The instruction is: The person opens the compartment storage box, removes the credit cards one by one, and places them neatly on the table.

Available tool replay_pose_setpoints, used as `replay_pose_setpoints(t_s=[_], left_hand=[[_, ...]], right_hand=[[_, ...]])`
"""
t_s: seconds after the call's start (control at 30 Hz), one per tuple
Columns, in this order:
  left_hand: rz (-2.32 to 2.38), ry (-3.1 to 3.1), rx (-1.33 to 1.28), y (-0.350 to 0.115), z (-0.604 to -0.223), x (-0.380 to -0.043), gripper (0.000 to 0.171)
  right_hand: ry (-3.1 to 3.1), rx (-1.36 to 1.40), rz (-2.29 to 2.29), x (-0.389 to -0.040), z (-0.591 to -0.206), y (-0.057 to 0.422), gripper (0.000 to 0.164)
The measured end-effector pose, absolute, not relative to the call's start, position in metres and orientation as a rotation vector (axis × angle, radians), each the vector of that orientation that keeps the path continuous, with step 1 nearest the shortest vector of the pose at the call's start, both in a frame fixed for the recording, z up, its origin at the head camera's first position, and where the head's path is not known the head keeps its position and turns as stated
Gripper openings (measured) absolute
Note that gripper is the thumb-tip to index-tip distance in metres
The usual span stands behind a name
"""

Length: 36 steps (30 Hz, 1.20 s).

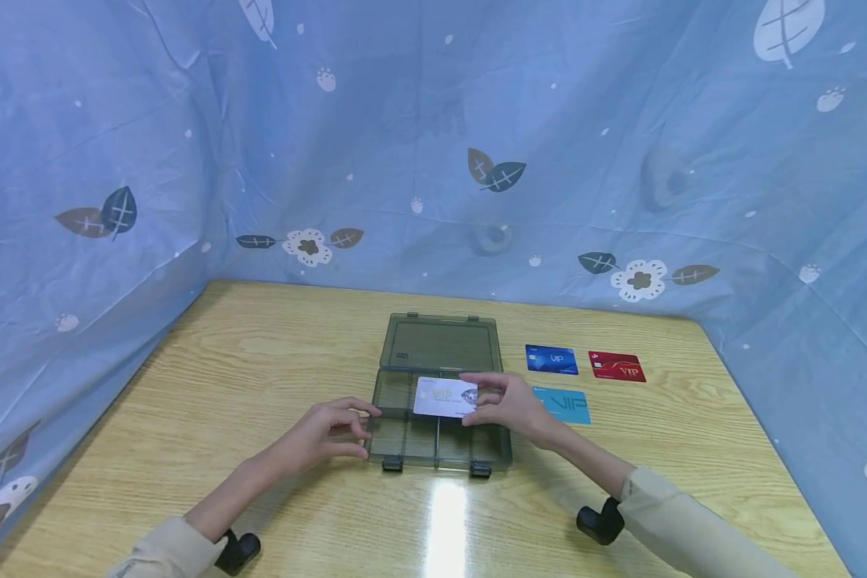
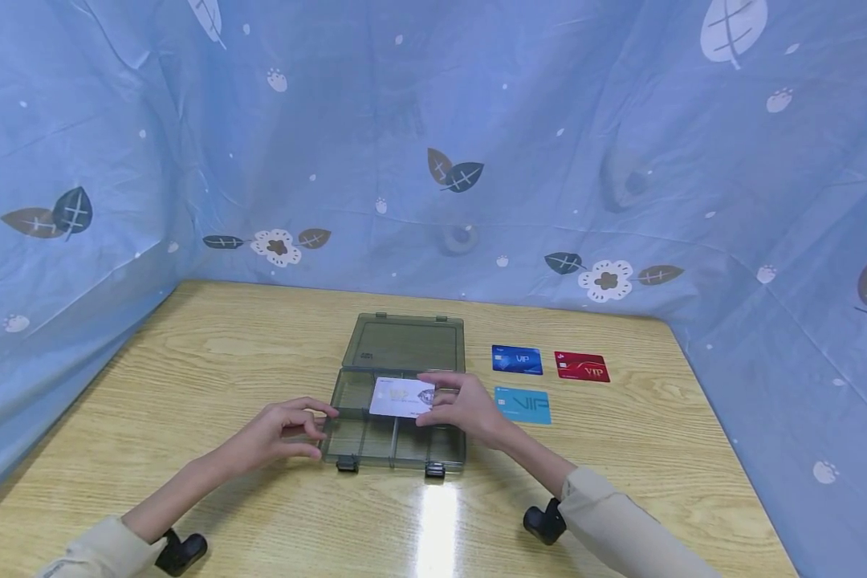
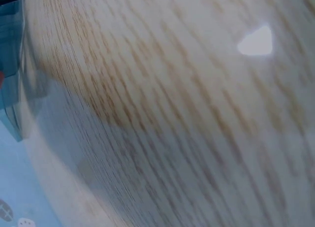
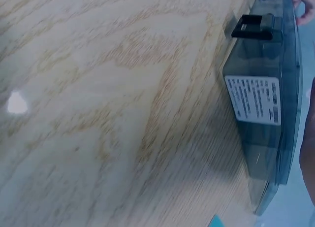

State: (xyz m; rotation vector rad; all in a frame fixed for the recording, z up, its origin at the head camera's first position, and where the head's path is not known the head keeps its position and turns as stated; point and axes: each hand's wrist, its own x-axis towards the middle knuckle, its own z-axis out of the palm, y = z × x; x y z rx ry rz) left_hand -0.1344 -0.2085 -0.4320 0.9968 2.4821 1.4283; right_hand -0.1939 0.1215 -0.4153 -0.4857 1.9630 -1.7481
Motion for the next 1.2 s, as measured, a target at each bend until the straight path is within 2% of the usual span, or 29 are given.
replay_pose_setpoints(t_s=[0.3, 1.2], left_hand=[[1.431, 2.466, 0.959, -0.207, -0.431, -0.134, 0.017], [1.419, 2.477, 0.959, -0.208, -0.433, -0.135, 0.017]], right_hand=[[1.936, -0.602, -1.701, -0.195, -0.42, 0.144, 0.065], [1.982, -0.537, -1.687, -0.188, -0.427, 0.212, 0.066]])
